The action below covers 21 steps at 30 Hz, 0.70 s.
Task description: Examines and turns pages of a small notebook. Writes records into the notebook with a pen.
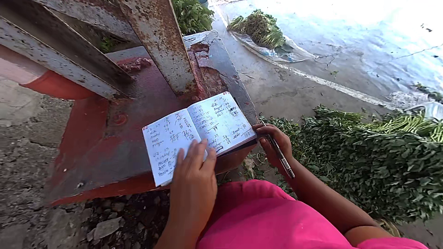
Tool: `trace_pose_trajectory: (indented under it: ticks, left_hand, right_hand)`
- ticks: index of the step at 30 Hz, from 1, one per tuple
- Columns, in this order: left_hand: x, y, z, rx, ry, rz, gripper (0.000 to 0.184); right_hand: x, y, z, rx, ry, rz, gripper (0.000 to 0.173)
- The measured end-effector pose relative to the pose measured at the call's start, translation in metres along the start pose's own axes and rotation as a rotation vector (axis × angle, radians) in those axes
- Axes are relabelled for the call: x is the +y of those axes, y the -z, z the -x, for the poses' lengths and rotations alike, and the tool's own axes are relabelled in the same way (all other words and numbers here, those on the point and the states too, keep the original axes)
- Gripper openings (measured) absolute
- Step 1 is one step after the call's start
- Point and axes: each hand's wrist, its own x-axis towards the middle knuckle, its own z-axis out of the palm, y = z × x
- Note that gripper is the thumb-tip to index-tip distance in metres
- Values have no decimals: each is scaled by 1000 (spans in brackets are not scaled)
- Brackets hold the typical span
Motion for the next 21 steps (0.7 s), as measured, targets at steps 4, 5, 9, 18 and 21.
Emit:
trace_pose_trajectory:
  ticks: [4,5,9,18,21]
  left_hand:
    - [-4,-28,-24,-178,-3,134,47]
    - [-6,-31,-27,-183,2,126,47]
    - [-10,-33,-30,-155,14,110,37]
    - [-18,-34,-25,-107,-51,151,31]
    - [-19,-36,-22,-77,-44,203,30]
  right_hand:
    - [1,1,-1,-4,29,-8,37]
    - [2,1,-1,-7,33,-5,38]
    - [3,1,0,-6,39,11,39]
    - [4,0,0,6,32,-7,37]
    - [4,-1,1,19,35,-6,36]
